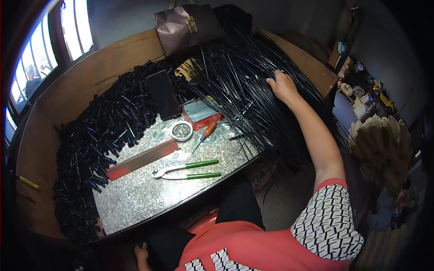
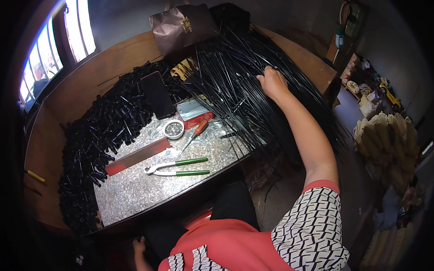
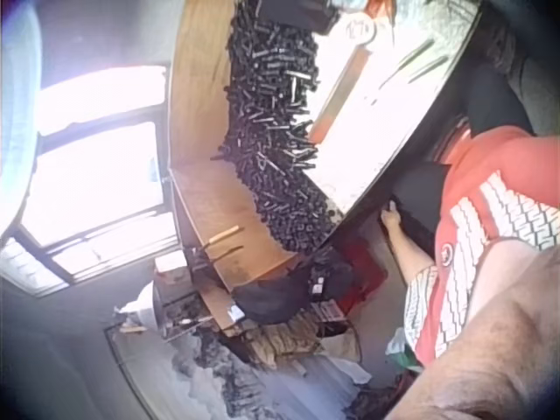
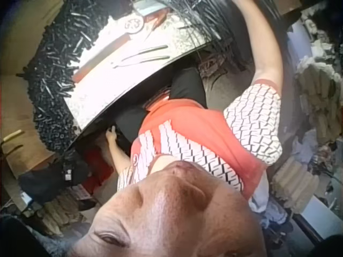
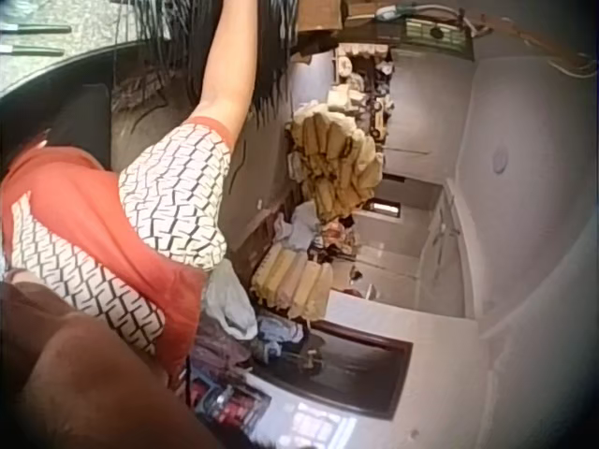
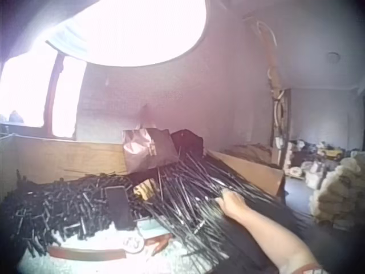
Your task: The person assembles black rods into a structured bundle using a jig and pliers.
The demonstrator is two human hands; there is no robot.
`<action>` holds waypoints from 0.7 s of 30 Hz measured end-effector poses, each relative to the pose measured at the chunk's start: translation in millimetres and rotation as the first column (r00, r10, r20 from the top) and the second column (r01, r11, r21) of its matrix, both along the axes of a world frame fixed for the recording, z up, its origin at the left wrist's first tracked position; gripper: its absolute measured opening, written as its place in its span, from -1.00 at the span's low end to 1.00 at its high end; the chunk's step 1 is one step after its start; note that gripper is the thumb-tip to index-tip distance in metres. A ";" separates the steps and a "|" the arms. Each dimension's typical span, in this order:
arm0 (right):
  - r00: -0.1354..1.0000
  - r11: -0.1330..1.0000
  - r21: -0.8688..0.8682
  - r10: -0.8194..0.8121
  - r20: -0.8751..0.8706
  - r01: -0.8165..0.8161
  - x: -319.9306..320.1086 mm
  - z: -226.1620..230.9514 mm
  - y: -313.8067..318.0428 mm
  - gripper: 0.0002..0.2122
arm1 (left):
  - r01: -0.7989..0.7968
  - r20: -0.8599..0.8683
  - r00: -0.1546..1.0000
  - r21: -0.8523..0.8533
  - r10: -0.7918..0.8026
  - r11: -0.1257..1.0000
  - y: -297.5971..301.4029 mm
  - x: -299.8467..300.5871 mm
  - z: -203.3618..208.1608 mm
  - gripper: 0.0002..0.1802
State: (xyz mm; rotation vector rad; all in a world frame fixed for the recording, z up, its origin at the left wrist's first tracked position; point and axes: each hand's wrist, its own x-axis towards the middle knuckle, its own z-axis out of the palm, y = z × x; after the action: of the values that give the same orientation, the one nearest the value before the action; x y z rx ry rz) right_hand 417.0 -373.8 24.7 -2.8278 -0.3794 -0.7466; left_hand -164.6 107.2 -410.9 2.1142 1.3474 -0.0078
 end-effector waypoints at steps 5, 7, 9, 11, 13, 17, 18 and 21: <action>0.997 0.998 -0.061 0.018 0.080 -0.014 5.6 9.1 2.1 -0.75 | 0.017 -0.044 0.999 -0.014 -0.017 1.000 4.6 -6.3 -2.1 -0.50; 0.994 0.996 -0.088 0.015 0.112 -0.005 6.0 17.8 2.0 -0.76 | 0.026 -0.077 0.997 -0.052 -0.030 0.998 3.1 -2.4 6.0 -0.45; 0.992 0.993 -0.121 0.011 0.129 0.005 6.0 31.0 3.3 -0.77 | 0.046 -0.092 0.995 -0.041 -0.050 0.998 0.2 1.1 13.7 -0.44; 0.988 0.989 -0.146 0.019 0.151 0.003 14.8 42.4 1.6 -0.77 | 0.065 -0.105 0.992 -0.011 -0.066 0.998 -6.9 5.6 29.9 -0.43; 0.983 0.978 -0.205 0.002 0.182 0.036 22.5 56.1 3.3 -0.76 | 0.082 -0.122 0.989 0.019 -0.079 0.996 -18.4 14.1 55.6 -0.42; 0.988 0.959 -0.282 0.016 0.152 0.028 5.4 99.9 19.2 -0.78 | 0.148 -0.026 0.989 0.126 -0.146 0.981 -29.3 19.3 76.7 -0.44; 0.977 0.966 -0.254 -0.002 0.211 0.057 14.1 104.7 22.0 -0.82 | 0.185 0.004 0.982 0.192 -0.189 0.964 -28.8 15.9 75.3 -0.44; 0.978 0.917 -0.371 -0.075 0.194 0.144 31.2 116.5 23.6 -0.85 | 0.269 -0.026 0.963 0.132 -0.268 0.954 -39.0 26.5 95.3 -0.43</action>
State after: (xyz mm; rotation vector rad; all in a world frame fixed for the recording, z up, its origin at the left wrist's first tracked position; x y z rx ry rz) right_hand 448.2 -350.2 141.2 -3.1795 -0.4389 -1.0551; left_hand -138.1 68.1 -315.6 2.3994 1.0801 -0.0380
